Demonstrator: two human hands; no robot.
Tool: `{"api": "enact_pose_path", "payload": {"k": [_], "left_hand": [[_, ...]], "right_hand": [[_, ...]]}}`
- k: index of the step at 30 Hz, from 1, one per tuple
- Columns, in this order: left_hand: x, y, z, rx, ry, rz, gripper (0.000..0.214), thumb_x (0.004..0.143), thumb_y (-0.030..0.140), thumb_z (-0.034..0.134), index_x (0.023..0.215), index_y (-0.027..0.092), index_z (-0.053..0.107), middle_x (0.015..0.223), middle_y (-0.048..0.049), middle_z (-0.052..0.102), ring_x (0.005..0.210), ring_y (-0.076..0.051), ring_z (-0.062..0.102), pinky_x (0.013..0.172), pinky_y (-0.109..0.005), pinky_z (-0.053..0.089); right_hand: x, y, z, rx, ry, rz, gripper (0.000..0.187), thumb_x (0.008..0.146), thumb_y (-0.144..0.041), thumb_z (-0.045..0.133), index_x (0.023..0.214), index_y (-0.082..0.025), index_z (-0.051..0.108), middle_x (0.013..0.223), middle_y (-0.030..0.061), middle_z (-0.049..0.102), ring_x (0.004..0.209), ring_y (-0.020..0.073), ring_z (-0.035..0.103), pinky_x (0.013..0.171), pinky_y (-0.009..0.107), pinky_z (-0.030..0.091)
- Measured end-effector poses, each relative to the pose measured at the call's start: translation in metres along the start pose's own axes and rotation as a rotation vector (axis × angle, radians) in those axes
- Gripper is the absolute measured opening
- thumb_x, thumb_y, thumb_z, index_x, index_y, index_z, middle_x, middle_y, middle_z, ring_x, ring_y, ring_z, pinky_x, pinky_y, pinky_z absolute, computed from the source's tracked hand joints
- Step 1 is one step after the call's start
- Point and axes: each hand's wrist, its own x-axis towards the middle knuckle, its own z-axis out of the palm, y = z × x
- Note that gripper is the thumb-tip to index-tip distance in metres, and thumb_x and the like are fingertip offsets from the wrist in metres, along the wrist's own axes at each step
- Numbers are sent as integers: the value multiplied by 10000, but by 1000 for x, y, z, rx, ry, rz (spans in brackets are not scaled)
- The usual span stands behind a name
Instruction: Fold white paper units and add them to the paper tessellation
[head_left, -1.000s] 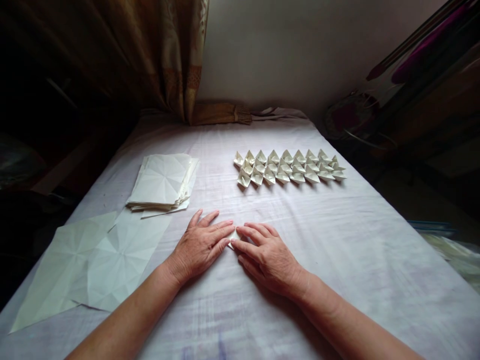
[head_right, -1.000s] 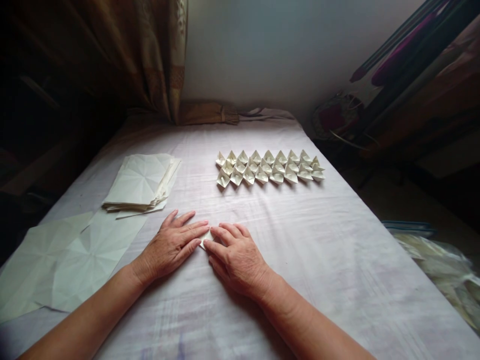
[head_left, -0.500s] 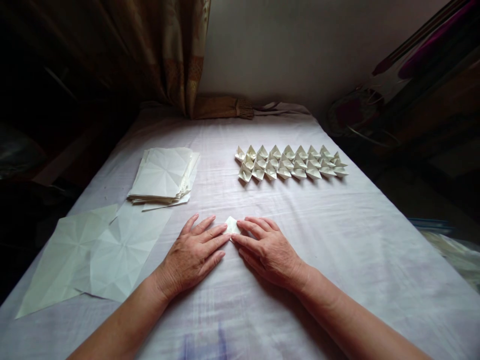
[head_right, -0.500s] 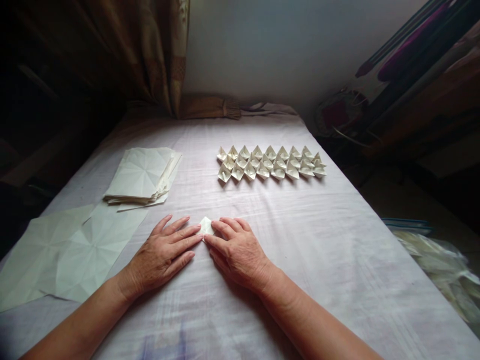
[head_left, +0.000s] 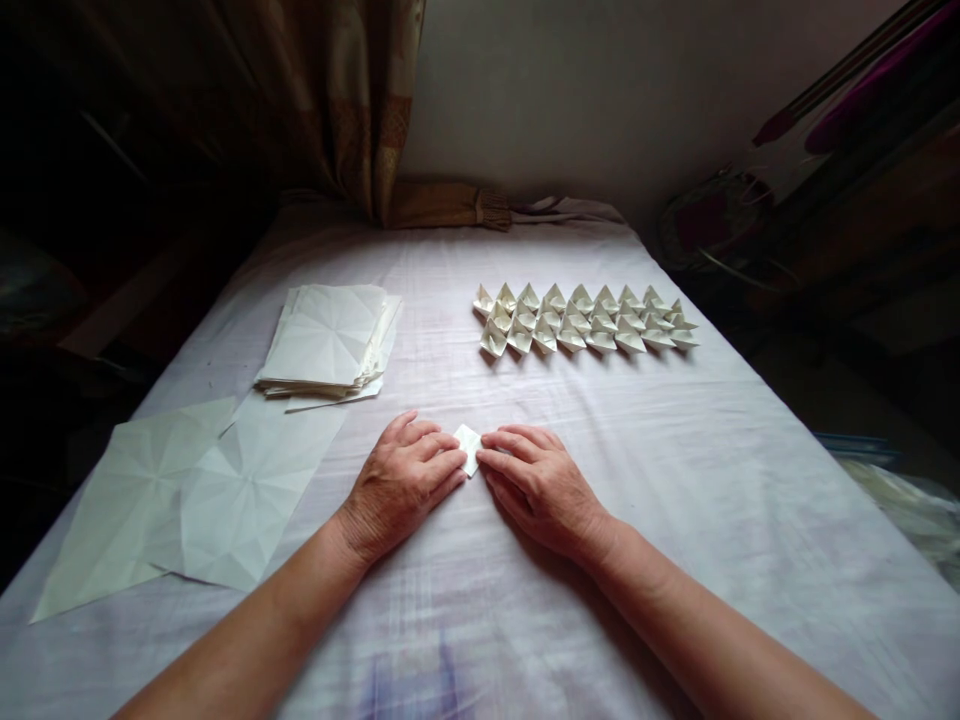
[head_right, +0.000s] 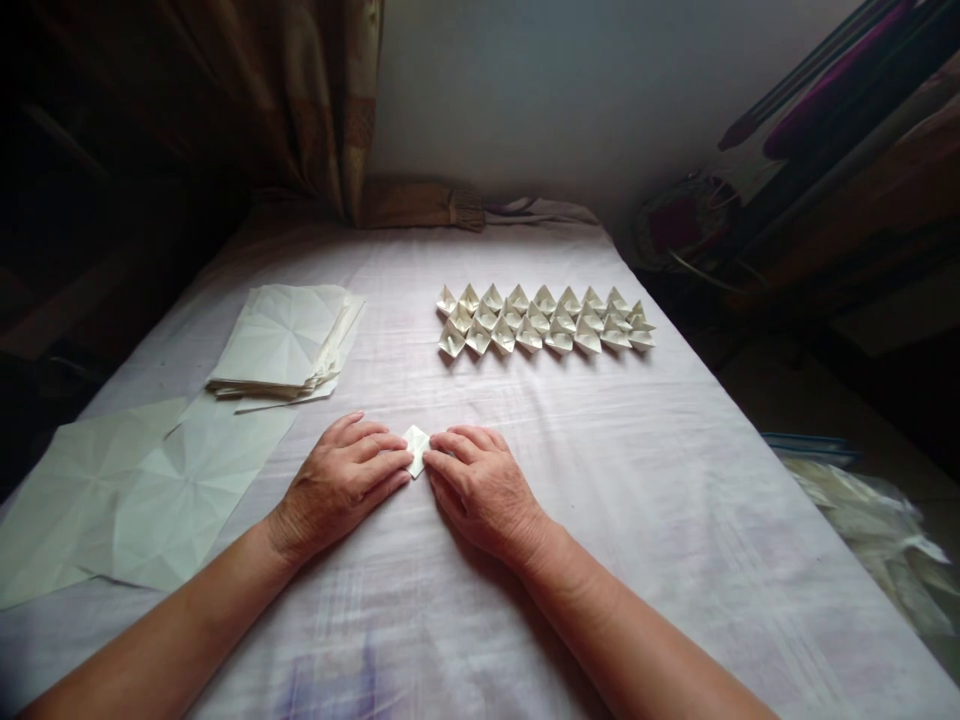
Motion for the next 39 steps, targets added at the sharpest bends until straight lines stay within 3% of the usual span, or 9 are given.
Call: {"api": "enact_pose_path", "payload": {"k": [7,12,18,28,39], "left_hand": [[8,-4,-3,28,-2,123,203,956,333,537,896,201,679,877,-20,715,853,-184,591,859,-355,444],[8,-5,0,18,51,96,197,961,318,535,902,192,674,844,-19,713,818,-178,591,816,-341,443],[8,-5,0,1,70,58,173,957,262,533,880,188,669,777,-15,704,790,-173,605,816,-341,451],[3,-4,-1,-139,-25,-242,141,921,267,558,854,215,669,935,-37,680,882,-197,583,826,-357,464],[4,-3,7,-113,-35,-391,146,907,272,569,787,200,609,1211,-90,638,1200,-281,519,1002,-476,413]], "right_hand": [[20,10,-2,26,-101,0,124,847,-235,665,960,-228,714,945,50,689,882,195,593,815,359,437],[22,20,5,116,-23,-44,103,879,-273,657,960,-243,716,922,35,680,870,171,589,815,345,410],[21,18,6,114,-18,-32,138,929,-293,591,985,-235,703,939,46,683,880,177,579,817,346,406],[25,12,2,81,-45,61,220,969,-286,485,876,-209,669,926,58,683,853,186,570,810,348,407],[30,0,9,-37,41,217,159,912,-231,555,769,-201,616,907,50,664,860,200,557,800,348,381]]}}
